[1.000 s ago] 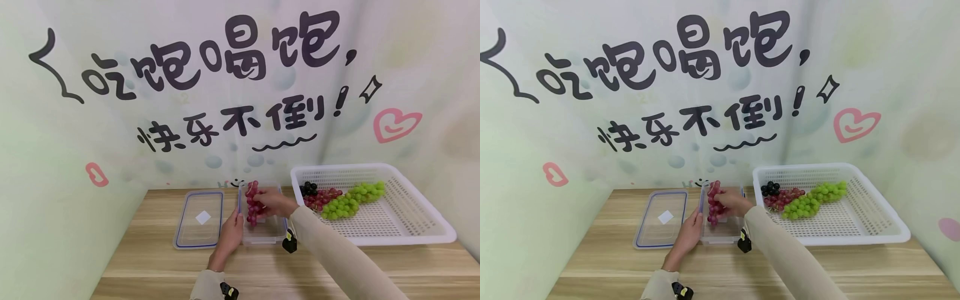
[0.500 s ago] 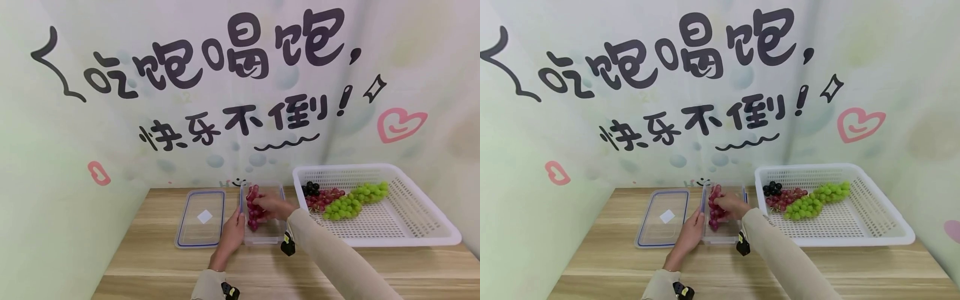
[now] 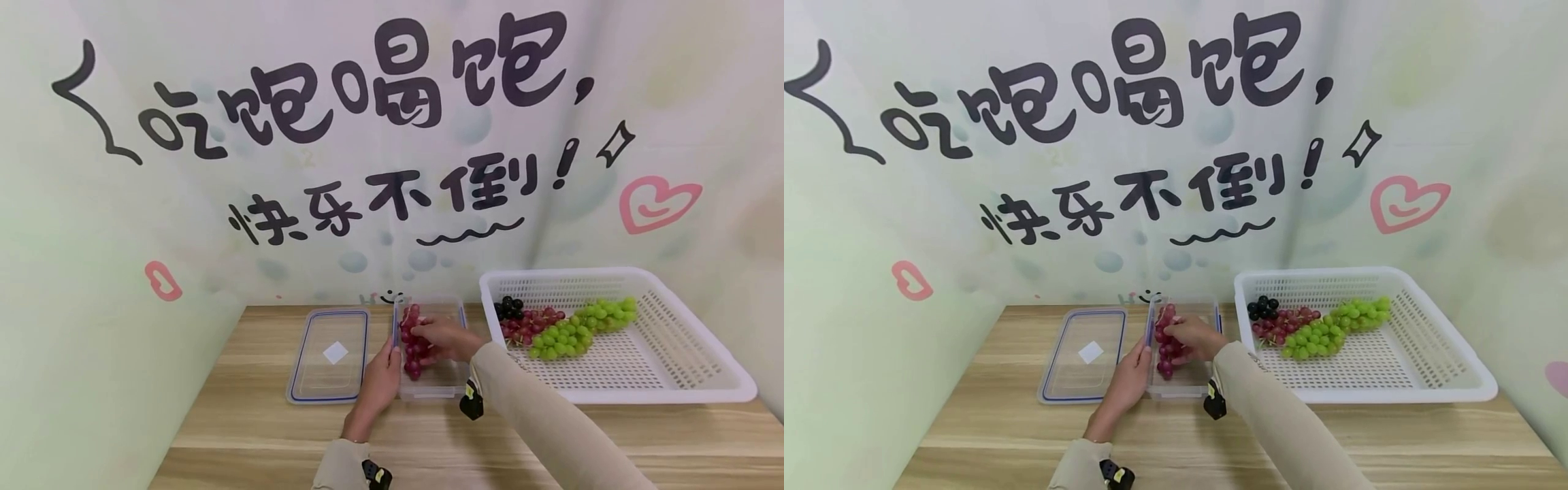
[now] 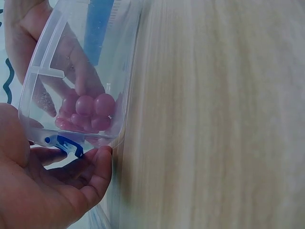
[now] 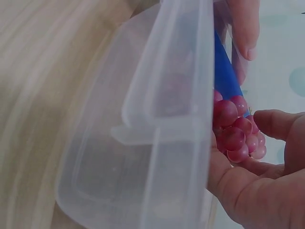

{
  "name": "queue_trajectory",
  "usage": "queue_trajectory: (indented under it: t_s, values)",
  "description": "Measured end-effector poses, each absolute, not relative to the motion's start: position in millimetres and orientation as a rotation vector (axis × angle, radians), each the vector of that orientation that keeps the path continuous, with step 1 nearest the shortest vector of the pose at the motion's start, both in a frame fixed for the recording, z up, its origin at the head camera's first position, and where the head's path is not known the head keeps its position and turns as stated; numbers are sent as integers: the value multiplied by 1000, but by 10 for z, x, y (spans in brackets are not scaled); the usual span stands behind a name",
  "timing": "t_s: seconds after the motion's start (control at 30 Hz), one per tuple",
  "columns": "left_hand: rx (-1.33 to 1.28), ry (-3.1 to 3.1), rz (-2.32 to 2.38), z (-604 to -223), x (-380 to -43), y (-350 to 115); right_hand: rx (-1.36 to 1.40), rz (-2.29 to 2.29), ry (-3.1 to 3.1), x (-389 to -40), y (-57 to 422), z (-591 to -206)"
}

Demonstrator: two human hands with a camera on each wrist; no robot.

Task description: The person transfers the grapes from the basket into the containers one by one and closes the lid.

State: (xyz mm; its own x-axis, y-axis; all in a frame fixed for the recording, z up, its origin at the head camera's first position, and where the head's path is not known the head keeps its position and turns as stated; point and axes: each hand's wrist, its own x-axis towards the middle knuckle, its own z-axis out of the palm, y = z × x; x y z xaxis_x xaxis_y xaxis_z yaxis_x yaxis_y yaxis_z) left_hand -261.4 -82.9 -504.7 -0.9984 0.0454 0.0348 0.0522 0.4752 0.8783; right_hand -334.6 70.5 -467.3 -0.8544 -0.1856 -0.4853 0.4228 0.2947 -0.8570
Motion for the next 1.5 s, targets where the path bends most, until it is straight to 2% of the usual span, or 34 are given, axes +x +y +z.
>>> queue_trajectory:
  t_s: [1.0, 1.5]
  values:
    - [-69, -2663, -1535, -5074, -2603, -798, -73, -1323, 2294, -3283, 1017, -4312]
    - [-59, -2673, -1528, -5053, -2598, -808, -56, -1526, 2282, -3391, 1428, -3949]
